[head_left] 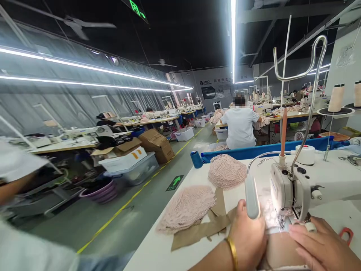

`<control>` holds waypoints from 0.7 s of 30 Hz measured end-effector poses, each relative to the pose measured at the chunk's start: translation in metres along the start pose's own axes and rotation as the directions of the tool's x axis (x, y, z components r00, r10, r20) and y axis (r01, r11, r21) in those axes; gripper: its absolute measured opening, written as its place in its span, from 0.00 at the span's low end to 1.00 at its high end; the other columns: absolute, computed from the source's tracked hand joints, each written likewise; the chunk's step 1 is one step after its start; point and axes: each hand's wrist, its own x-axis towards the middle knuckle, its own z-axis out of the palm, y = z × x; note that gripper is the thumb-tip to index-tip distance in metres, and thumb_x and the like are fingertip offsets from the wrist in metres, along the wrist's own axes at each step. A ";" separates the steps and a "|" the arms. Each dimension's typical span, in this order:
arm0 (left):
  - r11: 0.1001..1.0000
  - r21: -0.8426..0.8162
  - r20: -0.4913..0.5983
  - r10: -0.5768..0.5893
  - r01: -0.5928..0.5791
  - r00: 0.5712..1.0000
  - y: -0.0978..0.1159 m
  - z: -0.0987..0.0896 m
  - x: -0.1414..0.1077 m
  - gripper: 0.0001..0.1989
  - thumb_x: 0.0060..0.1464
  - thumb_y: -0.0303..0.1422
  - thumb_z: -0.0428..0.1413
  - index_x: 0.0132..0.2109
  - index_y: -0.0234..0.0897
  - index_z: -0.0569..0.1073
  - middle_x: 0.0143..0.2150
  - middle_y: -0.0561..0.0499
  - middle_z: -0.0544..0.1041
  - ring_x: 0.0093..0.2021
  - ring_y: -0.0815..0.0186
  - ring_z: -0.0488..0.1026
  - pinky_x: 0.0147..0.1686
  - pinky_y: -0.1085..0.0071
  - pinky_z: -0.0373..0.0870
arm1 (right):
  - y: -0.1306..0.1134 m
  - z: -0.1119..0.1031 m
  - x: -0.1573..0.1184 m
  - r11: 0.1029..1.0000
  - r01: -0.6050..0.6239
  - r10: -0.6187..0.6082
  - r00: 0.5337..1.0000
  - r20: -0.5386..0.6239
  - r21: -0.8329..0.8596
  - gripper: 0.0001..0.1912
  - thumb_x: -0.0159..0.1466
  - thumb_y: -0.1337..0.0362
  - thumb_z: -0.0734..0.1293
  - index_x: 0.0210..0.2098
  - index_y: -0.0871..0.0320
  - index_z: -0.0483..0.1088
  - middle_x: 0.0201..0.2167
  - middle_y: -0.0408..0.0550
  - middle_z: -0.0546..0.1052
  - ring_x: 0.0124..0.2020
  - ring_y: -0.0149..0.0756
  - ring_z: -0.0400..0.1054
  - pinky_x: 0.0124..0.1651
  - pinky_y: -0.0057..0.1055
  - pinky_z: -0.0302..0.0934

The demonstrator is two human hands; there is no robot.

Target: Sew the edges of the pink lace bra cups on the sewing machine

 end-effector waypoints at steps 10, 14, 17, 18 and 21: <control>0.889 0.039 -0.211 0.454 -0.457 0.865 -0.007 0.040 -0.009 0.15 0.56 0.45 0.69 0.40 0.41 0.75 0.38 0.55 0.80 0.34 0.64 0.73 0.38 0.63 0.65 | -0.018 0.000 0.018 0.988 0.010 -0.028 0.993 0.112 0.155 0.11 0.73 0.67 0.65 0.52 0.54 0.75 0.48 0.43 0.87 0.47 0.36 0.81 0.52 0.26 0.71; 0.911 0.099 -0.283 0.411 -0.399 0.867 -0.006 0.046 -0.011 0.13 0.57 0.42 0.66 0.36 0.41 0.73 0.30 0.55 0.74 0.30 0.64 0.69 0.33 0.63 0.61 | -0.018 0.000 0.010 0.972 -0.091 0.012 0.940 0.341 0.216 0.17 0.62 0.75 0.65 0.47 0.51 0.74 0.46 0.43 0.85 0.44 0.40 0.78 0.47 0.31 0.69; 0.888 0.108 -0.334 0.455 -0.446 0.826 -0.001 0.050 -0.011 0.12 0.60 0.37 0.65 0.32 0.40 0.72 0.33 0.54 0.76 0.35 0.64 0.72 0.38 0.64 0.63 | -0.015 -0.001 0.002 0.971 -0.118 0.025 0.915 0.402 0.208 0.21 0.59 0.77 0.64 0.46 0.50 0.74 0.45 0.43 0.84 0.41 0.42 0.77 0.47 0.35 0.68; 0.875 0.102 -0.344 0.478 -0.474 0.808 0.000 0.051 -0.010 0.12 0.61 0.35 0.65 0.32 0.40 0.72 0.33 0.54 0.77 0.36 0.64 0.73 0.40 0.64 0.64 | -0.014 -0.002 0.000 0.971 -0.126 0.034 0.913 0.407 0.202 0.21 0.58 0.78 0.64 0.46 0.49 0.73 0.44 0.43 0.84 0.41 0.42 0.77 0.47 0.35 0.67; 0.826 0.096 -0.394 0.544 -0.555 0.741 0.004 0.052 -0.009 0.11 0.67 0.34 0.61 0.34 0.39 0.74 0.32 0.56 0.78 0.32 0.68 0.71 0.43 0.63 0.64 | -0.013 -0.004 0.000 0.972 -0.141 0.051 0.909 0.414 0.189 0.22 0.57 0.78 0.65 0.45 0.49 0.73 0.44 0.41 0.83 0.41 0.42 0.76 0.48 0.36 0.67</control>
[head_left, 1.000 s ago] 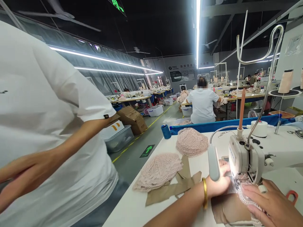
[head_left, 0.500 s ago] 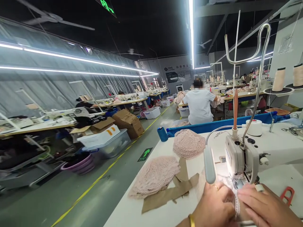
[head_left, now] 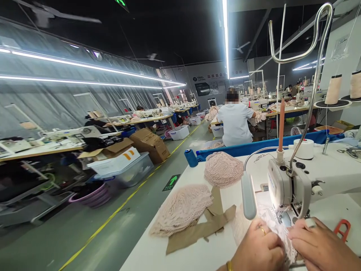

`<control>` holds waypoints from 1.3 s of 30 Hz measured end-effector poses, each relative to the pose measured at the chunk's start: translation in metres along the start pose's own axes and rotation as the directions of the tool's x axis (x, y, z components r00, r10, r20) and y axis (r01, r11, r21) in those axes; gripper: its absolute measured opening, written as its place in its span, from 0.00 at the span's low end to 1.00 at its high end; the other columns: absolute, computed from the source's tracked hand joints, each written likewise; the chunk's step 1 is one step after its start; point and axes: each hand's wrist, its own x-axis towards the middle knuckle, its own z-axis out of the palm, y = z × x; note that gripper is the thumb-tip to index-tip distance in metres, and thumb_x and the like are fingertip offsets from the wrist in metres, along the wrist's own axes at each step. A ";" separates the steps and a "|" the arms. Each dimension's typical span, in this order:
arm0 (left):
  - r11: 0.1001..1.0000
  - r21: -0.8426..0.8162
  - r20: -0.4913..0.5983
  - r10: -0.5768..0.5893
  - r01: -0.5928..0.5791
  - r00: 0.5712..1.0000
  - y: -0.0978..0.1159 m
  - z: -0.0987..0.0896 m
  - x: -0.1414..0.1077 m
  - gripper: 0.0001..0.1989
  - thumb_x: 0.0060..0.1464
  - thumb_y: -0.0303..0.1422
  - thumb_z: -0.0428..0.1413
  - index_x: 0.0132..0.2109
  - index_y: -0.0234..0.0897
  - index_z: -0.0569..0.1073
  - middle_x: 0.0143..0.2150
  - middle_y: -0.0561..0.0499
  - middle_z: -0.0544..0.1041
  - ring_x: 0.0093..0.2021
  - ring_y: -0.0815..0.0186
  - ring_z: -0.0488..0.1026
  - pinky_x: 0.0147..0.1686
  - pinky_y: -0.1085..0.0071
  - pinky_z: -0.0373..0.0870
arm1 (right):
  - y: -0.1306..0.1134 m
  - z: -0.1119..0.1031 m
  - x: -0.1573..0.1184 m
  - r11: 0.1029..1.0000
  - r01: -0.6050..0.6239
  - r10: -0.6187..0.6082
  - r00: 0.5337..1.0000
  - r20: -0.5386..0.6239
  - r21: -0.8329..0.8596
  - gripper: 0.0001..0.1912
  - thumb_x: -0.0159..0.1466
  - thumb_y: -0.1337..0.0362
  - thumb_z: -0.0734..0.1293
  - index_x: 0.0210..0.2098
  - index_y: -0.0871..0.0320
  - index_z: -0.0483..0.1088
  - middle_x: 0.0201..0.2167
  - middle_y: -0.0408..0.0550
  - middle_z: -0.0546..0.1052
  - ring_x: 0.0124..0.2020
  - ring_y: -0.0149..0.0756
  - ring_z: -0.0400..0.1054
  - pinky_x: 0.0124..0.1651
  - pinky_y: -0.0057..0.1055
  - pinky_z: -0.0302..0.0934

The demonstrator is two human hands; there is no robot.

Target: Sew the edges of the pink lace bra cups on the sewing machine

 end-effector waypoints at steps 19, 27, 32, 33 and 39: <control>0.990 0.064 -0.044 -0.123 0.125 0.991 0.006 -0.008 0.010 0.03 0.61 0.33 0.61 0.39 0.41 0.75 0.35 0.55 0.80 0.33 0.64 0.74 0.38 0.62 0.64 | -0.004 0.004 0.001 0.993 -0.079 0.062 0.982 -0.178 -0.092 0.25 0.64 0.76 0.63 0.57 0.51 0.74 0.48 0.45 0.86 0.44 0.43 0.77 0.50 0.35 0.69; 0.997 -0.038 -0.100 -0.066 0.063 0.993 0.003 0.003 -0.002 0.07 0.67 0.31 0.57 0.38 0.40 0.76 0.32 0.58 0.81 0.29 0.68 0.72 0.50 0.60 0.64 | -0.003 0.012 -0.001 0.998 -0.034 0.041 0.985 -0.170 0.044 0.22 0.60 0.76 0.63 0.48 0.50 0.78 0.45 0.46 0.85 0.40 0.43 0.77 0.47 0.36 0.69; 0.992 -0.040 -0.008 -0.117 0.116 0.993 0.001 0.004 -0.003 0.04 0.67 0.31 0.59 0.40 0.41 0.77 0.35 0.57 0.83 0.32 0.67 0.74 0.48 0.61 0.64 | 0.006 0.001 0.003 0.999 0.021 -0.017 0.992 -0.127 0.029 0.24 0.63 0.76 0.65 0.54 0.49 0.77 0.47 0.46 0.86 0.43 0.41 0.80 0.52 0.34 0.71; 0.990 -0.038 0.010 -0.135 0.135 0.991 0.000 0.003 -0.003 0.04 0.66 0.31 0.60 0.40 0.41 0.77 0.36 0.57 0.83 0.33 0.67 0.75 0.48 0.61 0.64 | 0.006 0.000 0.004 1.000 0.024 -0.021 0.990 -0.137 0.017 0.25 0.63 0.76 0.65 0.55 0.49 0.77 0.47 0.45 0.86 0.44 0.42 0.80 0.52 0.34 0.71; 0.982 -0.022 0.079 -0.184 0.186 0.980 -0.002 -0.001 0.003 0.03 0.67 0.32 0.59 0.42 0.41 0.78 0.40 0.55 0.84 0.34 0.66 0.75 0.47 0.61 0.65 | 0.003 0.003 0.007 0.990 0.025 -0.049 0.985 -0.167 -0.141 0.24 0.63 0.75 0.65 0.56 0.54 0.76 0.49 0.45 0.87 0.43 0.43 0.81 0.48 0.35 0.74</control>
